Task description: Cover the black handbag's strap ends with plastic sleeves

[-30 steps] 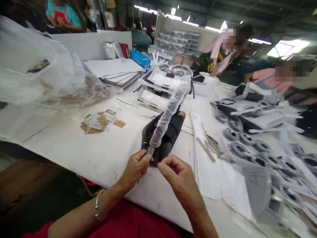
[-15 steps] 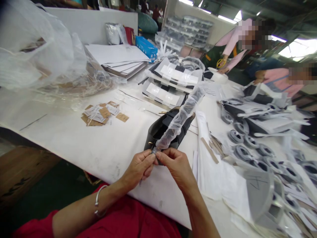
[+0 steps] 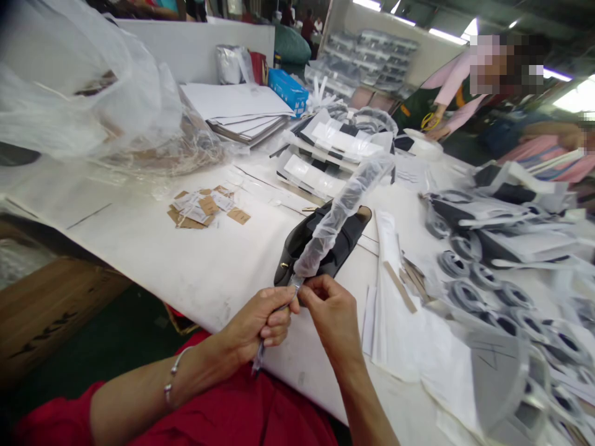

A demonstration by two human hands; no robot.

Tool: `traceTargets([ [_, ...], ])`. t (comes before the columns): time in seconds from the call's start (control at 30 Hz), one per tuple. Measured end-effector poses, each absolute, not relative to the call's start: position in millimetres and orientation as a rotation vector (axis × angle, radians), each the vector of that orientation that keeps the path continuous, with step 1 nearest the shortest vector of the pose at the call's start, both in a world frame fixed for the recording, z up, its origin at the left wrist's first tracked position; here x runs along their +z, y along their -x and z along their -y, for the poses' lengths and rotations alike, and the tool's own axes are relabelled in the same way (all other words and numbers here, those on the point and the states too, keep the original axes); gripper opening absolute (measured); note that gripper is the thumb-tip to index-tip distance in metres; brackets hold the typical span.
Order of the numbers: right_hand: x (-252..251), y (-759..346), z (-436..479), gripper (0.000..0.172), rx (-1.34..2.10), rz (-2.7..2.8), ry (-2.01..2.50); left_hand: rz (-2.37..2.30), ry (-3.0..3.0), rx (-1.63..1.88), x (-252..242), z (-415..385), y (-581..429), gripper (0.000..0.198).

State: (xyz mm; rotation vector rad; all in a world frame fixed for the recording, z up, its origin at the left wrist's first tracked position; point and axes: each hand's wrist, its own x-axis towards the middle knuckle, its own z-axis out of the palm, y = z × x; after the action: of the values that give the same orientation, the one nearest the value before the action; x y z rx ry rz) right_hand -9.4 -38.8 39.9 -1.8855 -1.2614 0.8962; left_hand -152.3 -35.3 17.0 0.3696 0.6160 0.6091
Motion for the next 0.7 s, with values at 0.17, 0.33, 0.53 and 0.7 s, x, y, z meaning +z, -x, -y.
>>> traceTargets([
  [0.17,32,12,40,0.024,0.812,1.244,1.941,-0.620,-0.390,0.638,15,43,148,0.041],
  [0.33,39,0,52,0.036,1.372,1.080,1.699,-0.670,-0.502,0.715,10,43,144,0.043],
  [0.53,31,9,62,0.039,1.710,0.565,1.274,-0.649,-0.623,0.755,4,43,143,0.042],
  [0.7,22,18,56,0.039,1.739,0.457,1.175,-0.648,-0.809,0.727,4,41,150,0.033],
])
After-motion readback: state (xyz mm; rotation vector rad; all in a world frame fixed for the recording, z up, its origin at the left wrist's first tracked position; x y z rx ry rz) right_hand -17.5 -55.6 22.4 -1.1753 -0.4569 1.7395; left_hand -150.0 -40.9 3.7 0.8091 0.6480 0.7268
